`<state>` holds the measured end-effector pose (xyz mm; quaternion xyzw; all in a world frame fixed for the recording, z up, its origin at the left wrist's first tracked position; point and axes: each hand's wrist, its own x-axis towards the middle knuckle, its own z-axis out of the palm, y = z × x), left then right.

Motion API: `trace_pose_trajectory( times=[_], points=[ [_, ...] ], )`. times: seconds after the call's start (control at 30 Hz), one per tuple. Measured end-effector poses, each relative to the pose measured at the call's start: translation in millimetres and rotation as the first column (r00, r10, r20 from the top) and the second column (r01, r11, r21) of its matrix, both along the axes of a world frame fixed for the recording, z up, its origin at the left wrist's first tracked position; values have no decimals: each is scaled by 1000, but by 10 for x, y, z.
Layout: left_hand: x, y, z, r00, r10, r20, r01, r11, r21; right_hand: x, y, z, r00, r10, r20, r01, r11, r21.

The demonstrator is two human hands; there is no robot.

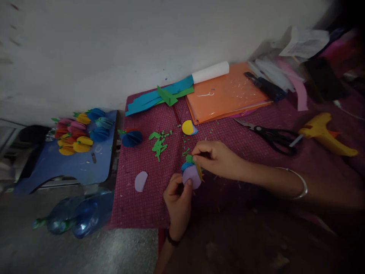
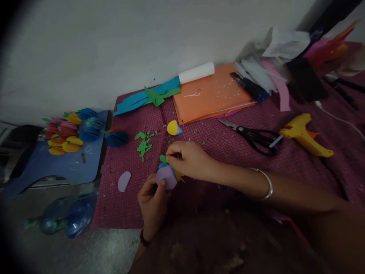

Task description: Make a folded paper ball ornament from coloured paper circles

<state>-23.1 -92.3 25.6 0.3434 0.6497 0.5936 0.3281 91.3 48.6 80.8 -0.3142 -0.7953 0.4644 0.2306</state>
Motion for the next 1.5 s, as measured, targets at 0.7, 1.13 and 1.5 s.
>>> trace_pose_trajectory(
  times=[0.7, 1.13, 1.5],
  points=[
    [39, 117, -38, 900, -10, 436, 6, 1000, 11, 444, -235, -262, 997, -1, -79, -19, 969, -246],
    [55, 84, -106, 995, -18, 96, 15, 999, 34, 414, -315, -176, 989, 92, -118, -123, 951, -284],
    [70, 97, -81, 995, -75, 70, 75, 997, 4, 438, -262, -156, 988, 104, -113, -130, 959, -251]
  ],
)
